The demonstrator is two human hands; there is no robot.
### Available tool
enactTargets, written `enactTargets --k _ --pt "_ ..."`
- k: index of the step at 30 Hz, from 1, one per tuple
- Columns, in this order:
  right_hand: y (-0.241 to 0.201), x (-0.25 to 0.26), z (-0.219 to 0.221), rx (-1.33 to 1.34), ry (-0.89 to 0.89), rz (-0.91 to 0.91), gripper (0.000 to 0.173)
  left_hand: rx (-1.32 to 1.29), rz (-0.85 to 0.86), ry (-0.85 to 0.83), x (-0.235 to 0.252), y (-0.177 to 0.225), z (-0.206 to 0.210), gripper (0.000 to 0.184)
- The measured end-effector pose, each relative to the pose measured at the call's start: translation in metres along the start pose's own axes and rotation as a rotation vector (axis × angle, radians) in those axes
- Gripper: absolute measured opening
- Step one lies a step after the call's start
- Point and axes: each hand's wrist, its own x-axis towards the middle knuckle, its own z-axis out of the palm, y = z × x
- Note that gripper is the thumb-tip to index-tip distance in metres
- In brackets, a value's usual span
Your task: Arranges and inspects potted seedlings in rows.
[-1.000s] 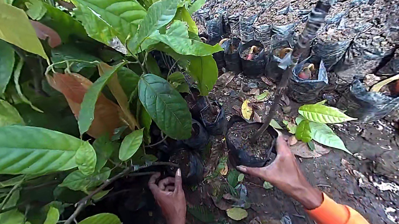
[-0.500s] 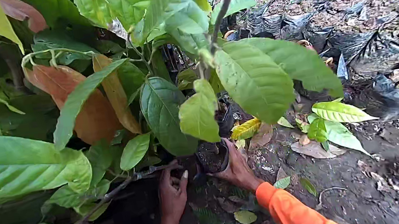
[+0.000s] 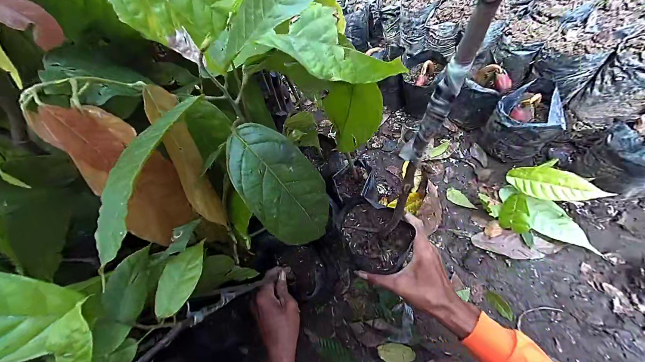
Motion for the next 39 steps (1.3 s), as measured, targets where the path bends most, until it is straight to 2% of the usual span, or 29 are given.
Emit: enactTargets --k 2,6,7,13,19,25,30,35,39 --pt "0.001 0.000 0.010 -0.046 -0.019 -0.046 0.117 -0.007 -0.001 0.022 0.000 0.000 0.001 0.024" --pt "0.036 -0.013 0.062 -0.013 -0.316 0.066 0.115 -0.030 -0.026 0.046 -0.009 -0.005 0.002 0.025" --pt "0.040 -0.013 0.069 -0.003 -0.332 0.070 0.115 -0.035 -0.019 0.053 -0.007 -0.006 0.001 0.025" --pt "0.045 -0.015 0.073 0.035 -0.298 0.063 0.117 -0.048 -0.004 0.047 -0.010 -0.006 0.000 0.025" --pt "0.043 -0.021 0.083 0.030 -0.170 0.073 0.115 -0.077 0.019 0.087 -0.014 -0.012 0.002 0.026" --pt "0.042 -0.021 0.084 0.010 -0.213 0.093 0.119 -0.045 0.083 0.059 -0.008 -0.012 0.001 0.023" --pt "0.047 -0.020 0.073 0.080 -0.314 0.070 0.129 -0.024 0.061 -0.001 -0.004 -0.009 -0.005 0.022" --pt "0.051 -0.030 0.071 0.090 -0.302 0.016 0.115 0.018 0.070 -0.018 -0.006 -0.009 -0.006 0.024" --pt "0.050 -0.031 0.075 0.075 -0.272 0.011 0.111 0.033 0.097 0.007 -0.005 -0.013 -0.005 0.024"
